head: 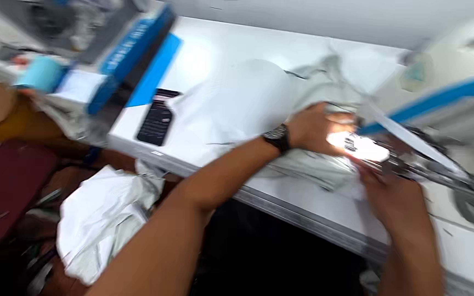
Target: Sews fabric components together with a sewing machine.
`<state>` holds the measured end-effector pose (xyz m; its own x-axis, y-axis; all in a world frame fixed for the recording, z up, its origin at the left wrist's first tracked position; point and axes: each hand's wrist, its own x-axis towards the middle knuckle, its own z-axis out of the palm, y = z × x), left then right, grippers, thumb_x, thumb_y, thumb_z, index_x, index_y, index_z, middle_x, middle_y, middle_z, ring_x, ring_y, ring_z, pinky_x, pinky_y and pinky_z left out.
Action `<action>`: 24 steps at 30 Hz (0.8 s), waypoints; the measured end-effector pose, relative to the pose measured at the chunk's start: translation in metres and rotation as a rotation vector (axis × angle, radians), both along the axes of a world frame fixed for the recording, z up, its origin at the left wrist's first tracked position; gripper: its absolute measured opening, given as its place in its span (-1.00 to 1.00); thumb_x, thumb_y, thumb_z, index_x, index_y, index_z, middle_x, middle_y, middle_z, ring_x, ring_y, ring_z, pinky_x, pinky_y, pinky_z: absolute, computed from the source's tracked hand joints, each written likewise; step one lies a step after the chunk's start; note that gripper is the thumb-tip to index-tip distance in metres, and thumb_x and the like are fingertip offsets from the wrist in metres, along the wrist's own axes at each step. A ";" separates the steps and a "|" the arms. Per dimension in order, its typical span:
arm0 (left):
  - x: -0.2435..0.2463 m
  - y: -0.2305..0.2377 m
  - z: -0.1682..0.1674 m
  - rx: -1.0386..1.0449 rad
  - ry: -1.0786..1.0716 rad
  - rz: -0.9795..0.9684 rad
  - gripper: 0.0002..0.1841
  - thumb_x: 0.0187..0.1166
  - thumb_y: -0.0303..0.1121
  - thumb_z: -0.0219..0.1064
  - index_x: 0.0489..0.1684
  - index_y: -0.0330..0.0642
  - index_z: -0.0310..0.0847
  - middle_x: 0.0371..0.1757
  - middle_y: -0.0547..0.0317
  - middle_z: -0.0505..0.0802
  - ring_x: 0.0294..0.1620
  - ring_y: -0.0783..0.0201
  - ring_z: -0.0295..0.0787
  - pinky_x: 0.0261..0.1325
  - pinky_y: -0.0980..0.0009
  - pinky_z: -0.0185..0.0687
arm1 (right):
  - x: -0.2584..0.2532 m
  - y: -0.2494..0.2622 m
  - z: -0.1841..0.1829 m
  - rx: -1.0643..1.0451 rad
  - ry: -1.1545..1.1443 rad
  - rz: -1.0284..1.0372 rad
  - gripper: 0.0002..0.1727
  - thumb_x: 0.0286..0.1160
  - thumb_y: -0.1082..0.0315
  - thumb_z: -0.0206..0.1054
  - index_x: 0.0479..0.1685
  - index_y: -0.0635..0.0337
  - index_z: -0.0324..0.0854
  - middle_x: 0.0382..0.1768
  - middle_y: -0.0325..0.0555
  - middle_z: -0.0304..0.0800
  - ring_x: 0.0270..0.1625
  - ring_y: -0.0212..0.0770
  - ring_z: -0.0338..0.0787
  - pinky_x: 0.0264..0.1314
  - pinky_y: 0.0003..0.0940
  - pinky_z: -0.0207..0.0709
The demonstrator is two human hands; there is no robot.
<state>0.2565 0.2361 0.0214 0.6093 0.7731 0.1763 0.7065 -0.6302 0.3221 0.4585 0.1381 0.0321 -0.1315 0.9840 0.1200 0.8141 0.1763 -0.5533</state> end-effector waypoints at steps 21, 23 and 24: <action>-0.001 -0.003 0.027 -0.235 0.105 0.025 -0.21 0.50 0.31 0.32 0.78 0.28 0.34 0.87 0.44 0.28 0.88 -0.09 -0.02 0.71 -0.20 0.10 | 0.003 0.009 0.000 -0.084 -0.092 -0.045 -0.61 0.74 0.33 0.13 0.32 0.32 0.74 0.31 0.44 0.73 0.46 0.39 0.64 0.55 0.36 0.30; -0.001 -0.002 0.025 -0.229 0.101 0.023 -0.19 0.49 0.32 0.32 0.78 0.29 0.34 0.87 0.44 0.27 0.88 -0.10 -0.01 0.70 -0.21 0.12 | 0.004 0.011 -0.002 -0.069 -0.076 -0.037 -0.62 0.74 0.34 0.14 0.31 0.30 0.75 0.31 0.40 0.74 0.47 0.36 0.64 0.56 0.35 0.30; 0.000 0.000 0.024 -0.225 0.100 0.019 -0.19 0.48 0.33 0.33 0.78 0.28 0.35 0.87 0.44 0.28 0.87 -0.11 0.00 0.69 -0.22 0.13 | 0.004 0.012 -0.003 -0.063 -0.066 -0.039 -0.63 0.73 0.34 0.15 0.29 0.30 0.76 0.31 0.39 0.75 0.47 0.34 0.65 0.56 0.34 0.31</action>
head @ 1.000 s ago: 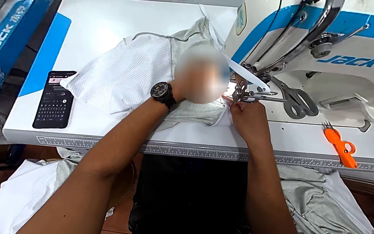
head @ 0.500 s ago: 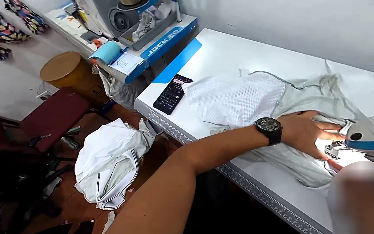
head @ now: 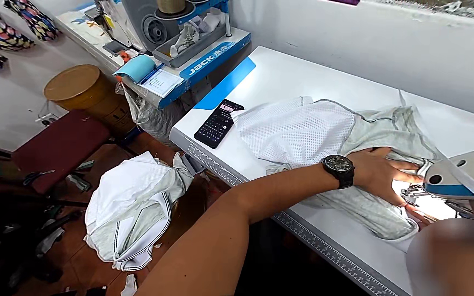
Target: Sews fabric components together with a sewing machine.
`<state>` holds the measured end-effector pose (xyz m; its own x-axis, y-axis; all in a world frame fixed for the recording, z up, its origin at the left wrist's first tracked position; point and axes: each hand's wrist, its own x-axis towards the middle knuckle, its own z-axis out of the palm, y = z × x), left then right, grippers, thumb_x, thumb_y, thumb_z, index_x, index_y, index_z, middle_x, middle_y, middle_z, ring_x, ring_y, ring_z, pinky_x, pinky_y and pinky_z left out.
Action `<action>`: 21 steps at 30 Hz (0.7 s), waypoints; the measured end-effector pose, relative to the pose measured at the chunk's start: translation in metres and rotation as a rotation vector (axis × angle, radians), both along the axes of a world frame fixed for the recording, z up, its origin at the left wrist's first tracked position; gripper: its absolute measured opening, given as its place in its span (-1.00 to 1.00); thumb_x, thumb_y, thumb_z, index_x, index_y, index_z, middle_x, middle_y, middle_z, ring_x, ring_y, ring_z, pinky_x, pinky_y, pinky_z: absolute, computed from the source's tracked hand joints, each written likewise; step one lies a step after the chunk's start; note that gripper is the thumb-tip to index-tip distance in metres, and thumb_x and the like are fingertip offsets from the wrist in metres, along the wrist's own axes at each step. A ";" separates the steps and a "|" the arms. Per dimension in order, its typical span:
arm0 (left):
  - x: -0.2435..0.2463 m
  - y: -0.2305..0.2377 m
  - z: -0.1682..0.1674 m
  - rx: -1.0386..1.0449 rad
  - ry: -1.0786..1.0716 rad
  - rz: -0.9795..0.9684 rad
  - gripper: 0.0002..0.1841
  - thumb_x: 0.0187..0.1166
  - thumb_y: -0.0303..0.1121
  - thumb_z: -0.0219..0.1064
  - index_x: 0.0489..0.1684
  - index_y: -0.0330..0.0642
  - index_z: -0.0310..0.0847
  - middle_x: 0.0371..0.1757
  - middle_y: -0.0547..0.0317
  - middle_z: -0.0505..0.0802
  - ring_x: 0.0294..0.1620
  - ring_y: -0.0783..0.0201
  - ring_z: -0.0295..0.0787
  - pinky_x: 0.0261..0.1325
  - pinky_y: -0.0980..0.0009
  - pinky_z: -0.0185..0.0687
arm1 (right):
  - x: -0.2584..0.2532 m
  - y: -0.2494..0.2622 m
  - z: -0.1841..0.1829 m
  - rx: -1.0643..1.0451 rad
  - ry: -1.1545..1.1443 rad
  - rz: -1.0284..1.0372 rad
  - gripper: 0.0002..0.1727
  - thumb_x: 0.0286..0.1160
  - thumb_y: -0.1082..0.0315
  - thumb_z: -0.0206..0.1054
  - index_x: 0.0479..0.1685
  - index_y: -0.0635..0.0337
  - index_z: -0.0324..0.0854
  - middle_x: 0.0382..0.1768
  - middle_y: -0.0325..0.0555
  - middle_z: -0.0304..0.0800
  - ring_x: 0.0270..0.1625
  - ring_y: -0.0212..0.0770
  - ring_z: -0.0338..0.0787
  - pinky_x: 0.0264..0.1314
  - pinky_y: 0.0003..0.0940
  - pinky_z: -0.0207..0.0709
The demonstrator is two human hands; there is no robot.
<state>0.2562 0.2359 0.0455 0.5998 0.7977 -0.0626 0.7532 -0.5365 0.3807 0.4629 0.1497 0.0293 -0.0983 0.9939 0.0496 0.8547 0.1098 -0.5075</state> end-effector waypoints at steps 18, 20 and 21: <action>-0.310 -0.195 -0.014 0.209 0.127 1.341 0.01 0.09 0.68 0.26 0.60 0.31 0.55 0.80 -0.19 0.30 0.85 -0.39 -0.07 0.60 -0.55 -0.01 | 0.002 -0.003 -0.007 -0.008 0.053 -0.032 -0.62 0.73 0.27 0.18 0.27 0.26 0.79 0.15 0.35 0.83 0.22 0.25 0.78 0.41 0.25 0.44; -0.310 -0.193 -0.015 0.208 0.164 1.309 0.02 0.08 0.70 0.25 0.61 0.35 0.54 0.82 -0.16 0.28 0.86 -0.38 -0.09 0.60 -0.55 -0.03 | 0.000 -0.005 -0.006 -0.002 0.054 -0.034 -0.62 0.73 0.27 0.18 0.27 0.25 0.79 0.17 0.36 0.82 0.27 0.28 0.77 0.42 0.29 0.42; -0.310 -0.192 -0.016 0.212 0.179 1.292 0.02 0.07 0.72 0.23 0.59 0.36 0.56 0.82 -0.15 0.29 0.86 -0.37 -0.08 0.60 -0.54 -0.01 | 0.000 -0.005 -0.005 0.004 0.057 -0.029 -0.63 0.74 0.27 0.18 0.27 0.24 0.80 0.19 0.34 0.82 0.29 0.27 0.77 0.44 0.29 0.42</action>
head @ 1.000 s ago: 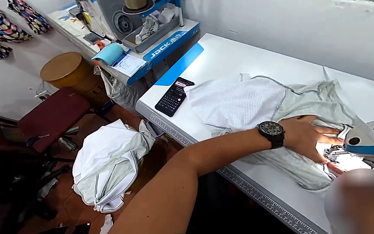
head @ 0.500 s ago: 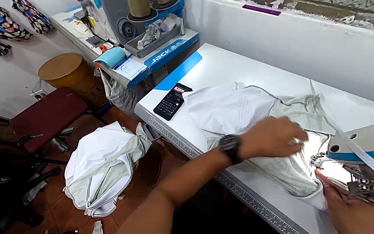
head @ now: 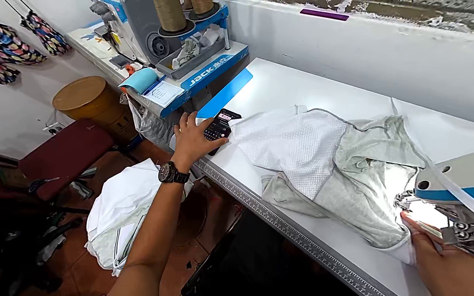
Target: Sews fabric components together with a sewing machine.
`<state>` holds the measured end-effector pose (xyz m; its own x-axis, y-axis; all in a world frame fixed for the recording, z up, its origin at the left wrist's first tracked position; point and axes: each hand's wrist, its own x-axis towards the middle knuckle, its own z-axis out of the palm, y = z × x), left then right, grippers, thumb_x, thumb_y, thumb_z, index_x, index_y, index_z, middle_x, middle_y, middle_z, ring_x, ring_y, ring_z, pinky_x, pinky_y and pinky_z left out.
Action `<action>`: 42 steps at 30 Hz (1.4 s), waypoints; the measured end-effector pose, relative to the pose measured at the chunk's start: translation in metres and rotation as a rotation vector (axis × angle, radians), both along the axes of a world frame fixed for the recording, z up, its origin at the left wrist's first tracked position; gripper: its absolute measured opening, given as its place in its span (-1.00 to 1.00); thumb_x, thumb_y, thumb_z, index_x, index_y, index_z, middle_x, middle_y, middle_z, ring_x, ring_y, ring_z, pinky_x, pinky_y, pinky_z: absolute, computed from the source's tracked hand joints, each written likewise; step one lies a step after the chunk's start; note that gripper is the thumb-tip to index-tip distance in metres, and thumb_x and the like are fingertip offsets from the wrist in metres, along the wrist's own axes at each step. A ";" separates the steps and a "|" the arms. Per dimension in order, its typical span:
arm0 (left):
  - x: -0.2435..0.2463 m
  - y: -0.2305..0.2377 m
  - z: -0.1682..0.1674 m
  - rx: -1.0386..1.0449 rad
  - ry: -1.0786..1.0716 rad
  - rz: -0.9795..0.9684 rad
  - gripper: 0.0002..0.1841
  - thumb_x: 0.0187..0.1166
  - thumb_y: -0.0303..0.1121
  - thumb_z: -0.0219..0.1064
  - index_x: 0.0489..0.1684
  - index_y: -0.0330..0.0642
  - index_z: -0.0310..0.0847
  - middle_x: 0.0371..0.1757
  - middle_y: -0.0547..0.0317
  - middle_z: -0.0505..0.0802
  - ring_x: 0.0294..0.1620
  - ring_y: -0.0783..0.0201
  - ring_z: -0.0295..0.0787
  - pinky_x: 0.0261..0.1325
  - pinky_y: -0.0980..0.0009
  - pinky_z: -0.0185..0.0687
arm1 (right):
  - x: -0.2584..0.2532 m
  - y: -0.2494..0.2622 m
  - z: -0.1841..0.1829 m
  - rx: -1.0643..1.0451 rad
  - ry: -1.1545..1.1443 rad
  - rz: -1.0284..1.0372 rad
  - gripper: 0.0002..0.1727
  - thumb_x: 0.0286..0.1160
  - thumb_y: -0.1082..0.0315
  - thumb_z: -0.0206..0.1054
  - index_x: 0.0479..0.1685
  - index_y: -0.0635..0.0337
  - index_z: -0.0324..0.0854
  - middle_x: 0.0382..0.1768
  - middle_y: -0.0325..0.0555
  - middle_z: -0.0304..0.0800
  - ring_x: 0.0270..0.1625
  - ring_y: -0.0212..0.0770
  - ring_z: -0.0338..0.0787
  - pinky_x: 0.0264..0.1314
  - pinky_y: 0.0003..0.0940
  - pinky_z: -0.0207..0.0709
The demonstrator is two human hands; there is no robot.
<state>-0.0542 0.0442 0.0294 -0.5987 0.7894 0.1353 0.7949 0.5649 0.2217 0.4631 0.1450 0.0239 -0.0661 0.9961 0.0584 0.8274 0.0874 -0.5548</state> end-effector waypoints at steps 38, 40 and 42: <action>0.321 0.184 0.035 -0.427 0.110 -1.251 -0.01 0.35 0.57 0.17 0.73 0.10 0.40 0.84 -0.03 0.30 0.23 -0.36 0.72 0.01 -0.40 0.52 | 0.005 -0.001 0.009 0.031 0.038 0.108 -0.72 0.69 0.33 0.25 0.07 0.04 0.90 0.00 -0.04 0.93 0.14 -0.09 0.85 0.24 -0.02 0.60; 0.320 0.187 0.036 -0.436 0.114 -1.265 -0.01 0.34 0.57 0.19 0.71 0.09 0.43 0.84 -0.05 0.30 0.25 -0.37 0.71 0.03 -0.41 0.52 | 0.006 0.001 0.011 0.017 0.033 0.114 -0.74 0.69 0.32 0.26 0.06 0.06 0.90 0.01 -0.04 0.93 0.14 -0.11 0.85 0.25 -0.04 0.59; 0.320 0.189 0.038 -0.443 0.120 -1.274 -0.01 0.34 0.57 0.18 0.70 0.09 0.43 0.85 -0.05 0.29 0.27 -0.35 0.70 0.04 -0.40 0.51 | 0.006 0.002 0.013 0.005 0.032 0.106 -0.75 0.69 0.31 0.28 0.04 0.08 0.90 -0.01 -0.01 0.93 0.12 -0.09 0.85 0.23 -0.02 0.58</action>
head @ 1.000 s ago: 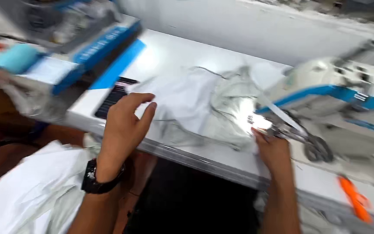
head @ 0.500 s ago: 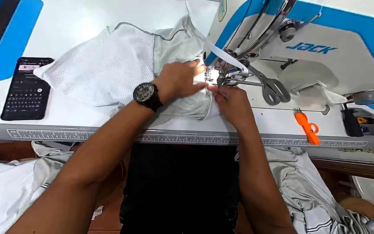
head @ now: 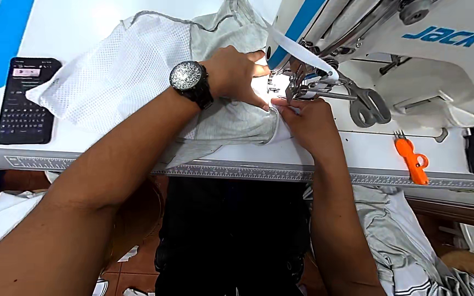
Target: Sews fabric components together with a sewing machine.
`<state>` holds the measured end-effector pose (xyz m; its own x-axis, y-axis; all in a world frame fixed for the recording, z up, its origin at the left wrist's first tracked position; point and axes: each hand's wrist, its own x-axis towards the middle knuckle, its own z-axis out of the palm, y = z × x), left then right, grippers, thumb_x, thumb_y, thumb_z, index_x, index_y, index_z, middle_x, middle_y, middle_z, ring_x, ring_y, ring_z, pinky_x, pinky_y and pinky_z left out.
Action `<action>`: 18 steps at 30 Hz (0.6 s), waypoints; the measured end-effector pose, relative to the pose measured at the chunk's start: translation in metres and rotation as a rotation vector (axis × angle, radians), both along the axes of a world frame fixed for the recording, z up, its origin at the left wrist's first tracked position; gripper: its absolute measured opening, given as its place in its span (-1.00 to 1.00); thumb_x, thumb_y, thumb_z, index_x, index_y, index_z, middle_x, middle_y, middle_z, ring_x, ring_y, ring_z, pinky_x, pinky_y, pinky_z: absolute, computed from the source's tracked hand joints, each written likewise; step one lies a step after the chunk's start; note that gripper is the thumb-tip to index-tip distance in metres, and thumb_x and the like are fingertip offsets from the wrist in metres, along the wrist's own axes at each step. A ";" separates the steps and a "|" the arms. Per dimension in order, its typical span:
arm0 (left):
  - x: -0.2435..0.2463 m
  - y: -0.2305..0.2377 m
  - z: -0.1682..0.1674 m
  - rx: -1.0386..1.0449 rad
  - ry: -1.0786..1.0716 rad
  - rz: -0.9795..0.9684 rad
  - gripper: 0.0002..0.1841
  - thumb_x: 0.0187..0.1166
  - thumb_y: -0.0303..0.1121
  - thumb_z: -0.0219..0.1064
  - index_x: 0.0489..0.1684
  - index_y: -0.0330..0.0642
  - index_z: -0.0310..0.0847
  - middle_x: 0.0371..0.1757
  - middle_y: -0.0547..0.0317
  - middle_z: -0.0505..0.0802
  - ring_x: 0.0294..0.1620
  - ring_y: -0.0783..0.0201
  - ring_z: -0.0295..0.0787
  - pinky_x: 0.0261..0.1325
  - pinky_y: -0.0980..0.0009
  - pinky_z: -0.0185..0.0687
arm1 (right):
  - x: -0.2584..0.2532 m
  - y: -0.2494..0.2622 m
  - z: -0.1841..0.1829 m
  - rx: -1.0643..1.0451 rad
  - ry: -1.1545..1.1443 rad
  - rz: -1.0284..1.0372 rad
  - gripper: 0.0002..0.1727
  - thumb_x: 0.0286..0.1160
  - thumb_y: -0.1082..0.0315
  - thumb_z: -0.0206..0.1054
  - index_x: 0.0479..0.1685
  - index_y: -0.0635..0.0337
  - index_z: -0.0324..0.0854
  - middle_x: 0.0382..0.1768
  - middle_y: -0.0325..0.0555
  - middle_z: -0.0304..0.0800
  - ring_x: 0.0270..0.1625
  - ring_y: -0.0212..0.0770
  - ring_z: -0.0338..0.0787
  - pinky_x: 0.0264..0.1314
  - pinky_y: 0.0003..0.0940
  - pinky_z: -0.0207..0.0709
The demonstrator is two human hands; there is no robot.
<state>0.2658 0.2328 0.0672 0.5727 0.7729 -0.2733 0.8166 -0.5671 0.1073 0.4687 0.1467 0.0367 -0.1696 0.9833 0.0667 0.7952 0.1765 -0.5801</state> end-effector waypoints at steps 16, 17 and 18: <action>0.007 0.005 0.012 -0.034 0.055 0.090 -0.07 0.33 0.54 0.26 0.47 -0.07 0.62 0.74 -0.16 0.44 0.30 -0.41 0.67 0.09 -0.48 0.44 | -0.005 0.008 0.000 -0.042 0.033 -0.120 -0.71 0.65 0.23 0.34 0.04 0.25 0.84 0.07 0.14 0.87 0.23 0.04 0.81 0.35 0.11 0.53; 0.007 0.001 0.014 -0.014 0.026 0.101 -0.17 0.38 0.46 0.30 0.39 -0.08 0.66 0.61 -0.21 0.57 0.29 -0.40 0.67 0.10 -0.48 0.45 | -0.003 0.008 0.000 -0.075 0.110 -0.131 -0.71 0.62 0.24 0.37 0.08 0.25 0.83 0.08 0.10 0.88 0.22 -0.04 0.81 0.35 0.05 0.55; 0.004 -0.009 0.016 0.031 -0.037 0.122 -0.32 0.46 0.31 0.36 0.25 -0.13 0.71 0.43 -0.24 0.69 0.29 -0.40 0.68 0.12 -0.49 0.47 | -0.002 0.006 0.002 -0.139 0.227 -0.129 -0.73 0.59 0.27 0.40 0.11 0.22 0.82 0.08 0.02 0.88 0.18 -0.16 0.81 0.32 -0.07 0.59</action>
